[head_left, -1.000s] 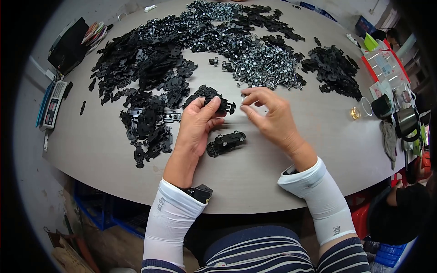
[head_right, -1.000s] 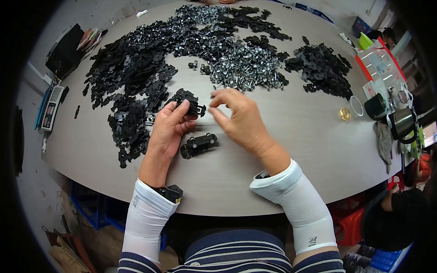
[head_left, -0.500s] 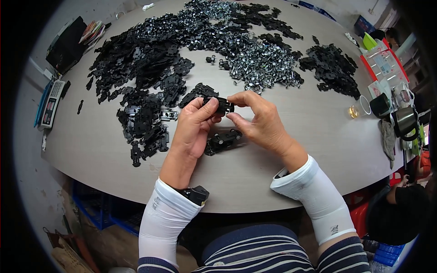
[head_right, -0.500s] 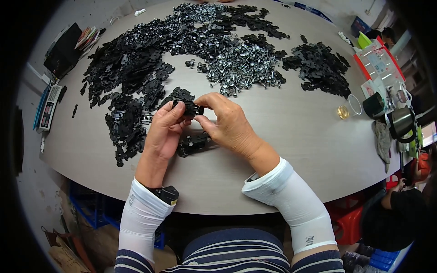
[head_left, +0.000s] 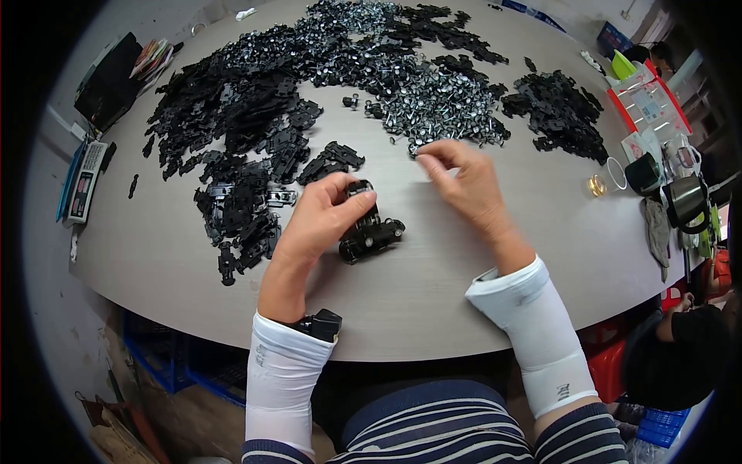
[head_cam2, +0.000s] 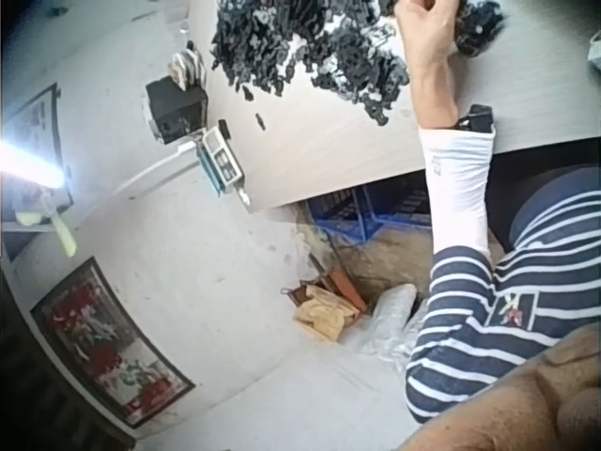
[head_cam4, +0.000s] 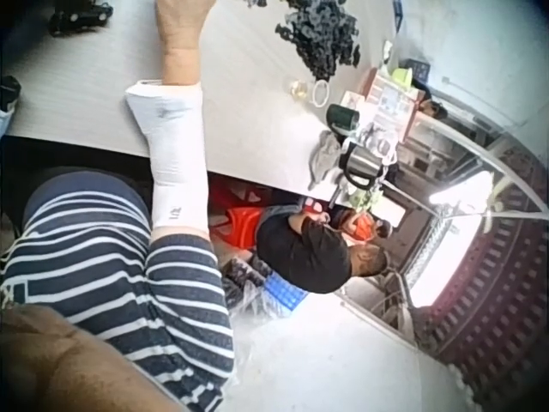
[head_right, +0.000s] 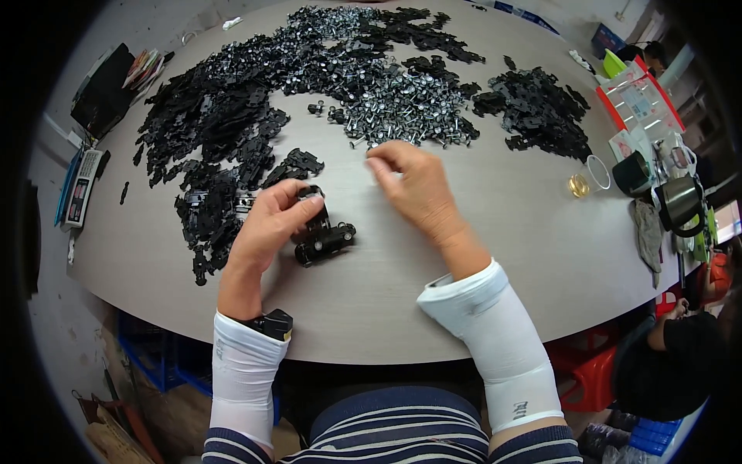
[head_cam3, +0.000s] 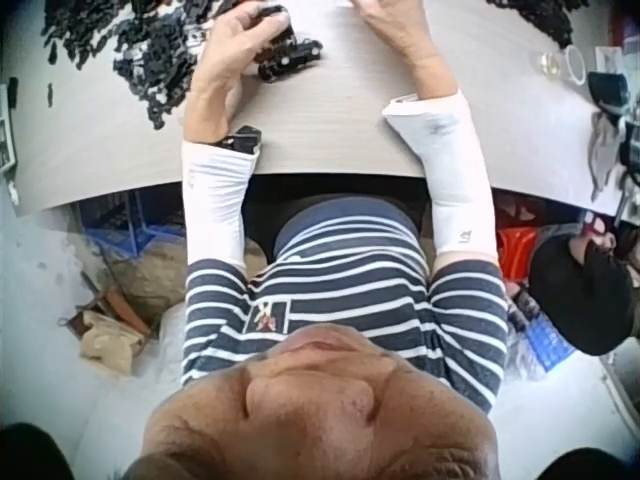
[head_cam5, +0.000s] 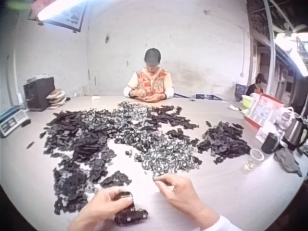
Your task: Assemble small black plastic components by snapping them together at a table.
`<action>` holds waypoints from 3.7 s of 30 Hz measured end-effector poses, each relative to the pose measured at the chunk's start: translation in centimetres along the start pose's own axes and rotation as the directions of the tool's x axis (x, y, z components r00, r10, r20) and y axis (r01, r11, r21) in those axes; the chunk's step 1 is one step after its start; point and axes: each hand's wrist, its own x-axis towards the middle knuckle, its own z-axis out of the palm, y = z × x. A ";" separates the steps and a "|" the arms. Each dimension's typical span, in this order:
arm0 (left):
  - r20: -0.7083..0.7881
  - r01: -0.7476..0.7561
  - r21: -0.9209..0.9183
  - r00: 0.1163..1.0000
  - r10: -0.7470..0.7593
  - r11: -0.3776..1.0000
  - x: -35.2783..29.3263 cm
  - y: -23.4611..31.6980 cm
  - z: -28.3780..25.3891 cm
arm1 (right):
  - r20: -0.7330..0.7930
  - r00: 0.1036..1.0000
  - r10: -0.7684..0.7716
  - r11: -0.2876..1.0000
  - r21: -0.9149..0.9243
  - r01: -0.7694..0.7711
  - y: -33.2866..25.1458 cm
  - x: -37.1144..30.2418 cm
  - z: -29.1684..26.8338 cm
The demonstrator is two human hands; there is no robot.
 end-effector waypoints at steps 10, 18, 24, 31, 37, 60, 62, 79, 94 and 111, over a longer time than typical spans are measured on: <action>0.004 -0.299 0.517 0.938 0.347 0.802 0.2 -0.7 0.8 | -0.033 0.999 0.024 0.953 -0.302 -0.032 3.8 0.6 -0.9; -0.299 -0.113 0.846 0.709 0.639 0.521 2.0 -2.2 -2.4 | -0.114 0.993 -0.040 0.972 -0.234 0.012 4.8 2.0 0.3; -0.278 0.054 0.931 0.746 0.605 0.362 2.5 -1.9 -2.1 | -0.097 0.995 0.023 0.984 -0.175 -0.039 3.4 1.9 -0.4; -0.295 0.079 0.929 0.749 0.593 0.362 3.3 -2.3 -2.5 | 0.222 0.975 0.019 0.952 -0.303 0.051 1.6 0.4 0.5; -0.378 -0.045 0.882 0.527 0.761 0.469 3.4 -2.0 -3.8 | 0.209 0.978 0.008 0.964 -0.261 0.048 0.9 0.1 0.4; -0.116 0.009 -0.444 0.991 -0.067 0.896 1.3 -0.4 -0.5 | 0.394 0.919 -0.026 0.977 -0.184 0.106 0.2 0.2 -0.4; -0.118 0.008 -0.446 0.991 -0.068 0.895 1.3 -0.4 -0.5 | 0.397 0.916 -0.061 0.973 -0.179 0.142 0.1 0.1 -0.3; -0.085 0.000 -0.451 0.995 -0.043 0.892 1.7 -1.3 -0.2 | 0.196 0.942 -0.271 0.960 -0.013 0.279 -2.0 0.0 1.4; -0.093 -0.058 -0.672 0.996 -0.006 0.738 1.2 -1.5 0.6 | 0.117 0.940 -0.321 0.946 0.003 0.323 -1.6 0.0 3.1; -0.188 -0.108 -0.618 0.982 -0.013 0.779 1.8 -1.9 1.7 | 0.093 0.975 -0.201 0.979 -0.008 0.203 -1.4 -0.4 3.4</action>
